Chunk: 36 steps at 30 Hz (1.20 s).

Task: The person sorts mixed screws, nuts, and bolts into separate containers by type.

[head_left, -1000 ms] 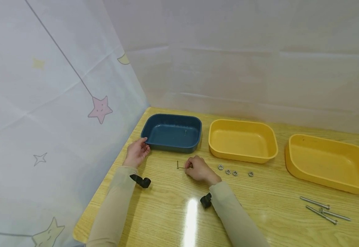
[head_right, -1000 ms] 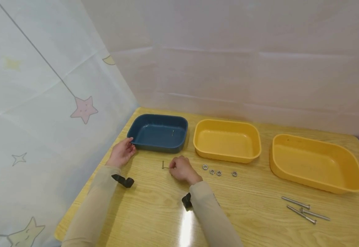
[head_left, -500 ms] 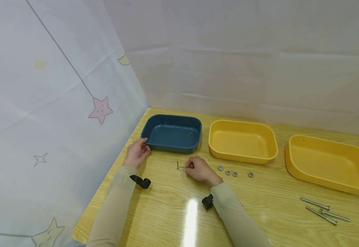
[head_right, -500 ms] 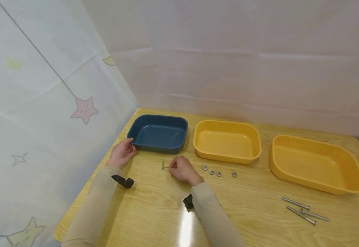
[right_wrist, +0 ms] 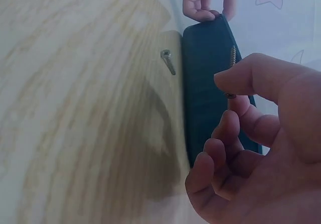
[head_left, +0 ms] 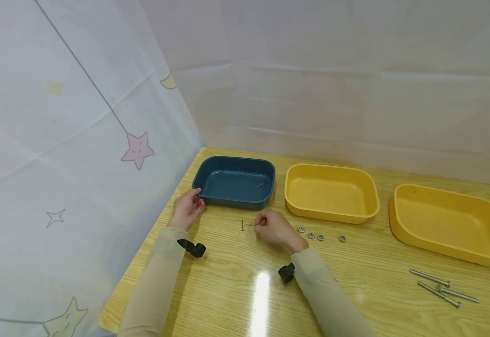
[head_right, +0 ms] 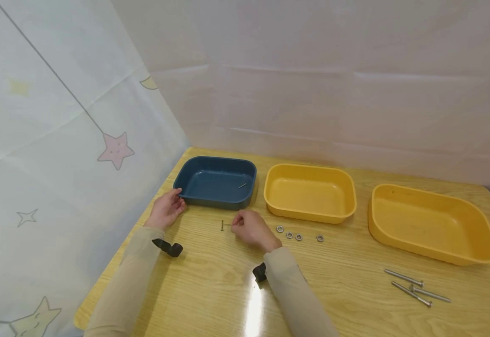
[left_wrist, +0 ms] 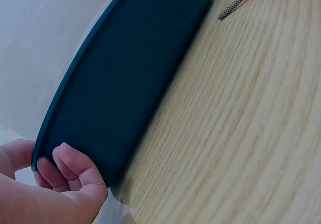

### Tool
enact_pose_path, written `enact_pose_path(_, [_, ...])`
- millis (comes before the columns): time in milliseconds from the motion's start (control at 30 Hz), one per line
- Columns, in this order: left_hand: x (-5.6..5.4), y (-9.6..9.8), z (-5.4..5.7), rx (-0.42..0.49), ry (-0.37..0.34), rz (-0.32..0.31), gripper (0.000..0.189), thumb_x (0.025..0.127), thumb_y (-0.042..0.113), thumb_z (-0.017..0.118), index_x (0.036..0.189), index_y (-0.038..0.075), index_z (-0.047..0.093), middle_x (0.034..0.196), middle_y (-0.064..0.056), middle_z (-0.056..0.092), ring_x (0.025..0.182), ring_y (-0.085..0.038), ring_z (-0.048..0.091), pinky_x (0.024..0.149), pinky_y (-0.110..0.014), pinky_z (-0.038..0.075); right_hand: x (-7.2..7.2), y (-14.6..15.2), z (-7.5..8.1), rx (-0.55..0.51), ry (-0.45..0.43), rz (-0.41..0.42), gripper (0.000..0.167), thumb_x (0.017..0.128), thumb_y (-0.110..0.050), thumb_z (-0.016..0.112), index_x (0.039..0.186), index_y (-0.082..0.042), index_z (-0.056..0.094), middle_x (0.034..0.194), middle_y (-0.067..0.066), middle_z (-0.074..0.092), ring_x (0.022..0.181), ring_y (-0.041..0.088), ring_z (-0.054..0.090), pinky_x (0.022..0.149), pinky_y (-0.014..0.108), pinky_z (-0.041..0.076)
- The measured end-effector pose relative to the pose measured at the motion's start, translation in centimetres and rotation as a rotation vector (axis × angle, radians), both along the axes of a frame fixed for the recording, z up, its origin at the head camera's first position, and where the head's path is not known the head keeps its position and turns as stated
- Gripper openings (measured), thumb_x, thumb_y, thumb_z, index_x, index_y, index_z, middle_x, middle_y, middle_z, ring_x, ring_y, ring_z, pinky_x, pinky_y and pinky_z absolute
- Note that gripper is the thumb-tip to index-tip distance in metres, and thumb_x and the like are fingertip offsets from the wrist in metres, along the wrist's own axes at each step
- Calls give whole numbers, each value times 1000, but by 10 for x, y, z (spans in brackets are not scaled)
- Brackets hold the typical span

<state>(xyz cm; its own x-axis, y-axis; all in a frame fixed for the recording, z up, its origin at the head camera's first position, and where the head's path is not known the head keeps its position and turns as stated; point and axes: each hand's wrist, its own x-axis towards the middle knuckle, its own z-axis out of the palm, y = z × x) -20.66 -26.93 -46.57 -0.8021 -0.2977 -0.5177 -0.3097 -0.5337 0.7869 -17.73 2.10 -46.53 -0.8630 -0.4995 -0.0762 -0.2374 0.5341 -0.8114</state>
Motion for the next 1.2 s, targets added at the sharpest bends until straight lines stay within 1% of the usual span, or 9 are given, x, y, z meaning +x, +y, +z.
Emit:
enact_pose_path(200, [0,0,0,0,1,-6,17,95,16,62,102,14,47,74,1,50,73,-14,52,68,-24,49,-3,3,8,-3,59,11,5,82,-8,64,86,-10,63,82,2,58,76,14,50,70,26,43])
enact_pose_path(367, [0,0,0,-2,1,-6,16,95,16,62,102,14,47,74,1,50,73,-14,52,67,-24,49,-5,6,17,3,43,7,4,84,-11,64,87,-11,62,86,3,55,76,17,47,67,27,40])
enact_pose_path(433, [0,0,0,-2,1,-7,17,95,17,62,102,14,47,73,1,50,73,-14,52,67,-24,49,-5,7,22,14,51,4,4,85,-12,64,87,-12,61,87,4,54,76,17,46,67,27,39])
enact_pose_path(567, [0,-1,0,3,4,-11,17,95,16,61,103,14,46,73,1,50,72,-14,52,67,-24,49,-7,10,29,21,80,-2,4,85,-12,64,87,-12,61,87,4,55,72,16,44,65,27,38])
enact_pose_path(733, [-1,-1,-1,3,3,-7,18,95,16,62,104,15,46,74,1,50,73,-14,52,66,-24,49,-9,12,37,-13,106,-19,4,85,-13,63,89,-11,61,87,4,56,64,17,42,62,27,37])
enact_pose_path(867, [-2,-2,-2,-3,0,1,18,95,16,62,104,15,47,74,1,50,73,-14,51,66,-24,49,-10,13,42,-30,127,-52,3,87,-15,63,89,-13,62,86,3,57,64,17,43,64,29,39])
enact_pose_path(1000, [-2,-2,-3,-9,-1,3,18,94,16,63,103,15,47,74,1,50,73,-14,52,65,-24,49,-10,12,45,-42,153,-97,4,87,-16,63,89,-14,62,86,2,58,66,18,46,65,29,40])
enact_pose_path(1200, [-2,-2,-3,-15,-2,-3,18,95,16,62,103,15,46,74,1,50,72,-14,52,65,-23,50,-12,10,48,-116,190,-175,3,87,-14,64,89,-12,63,84,3,60,67,18,48,63,29,41])
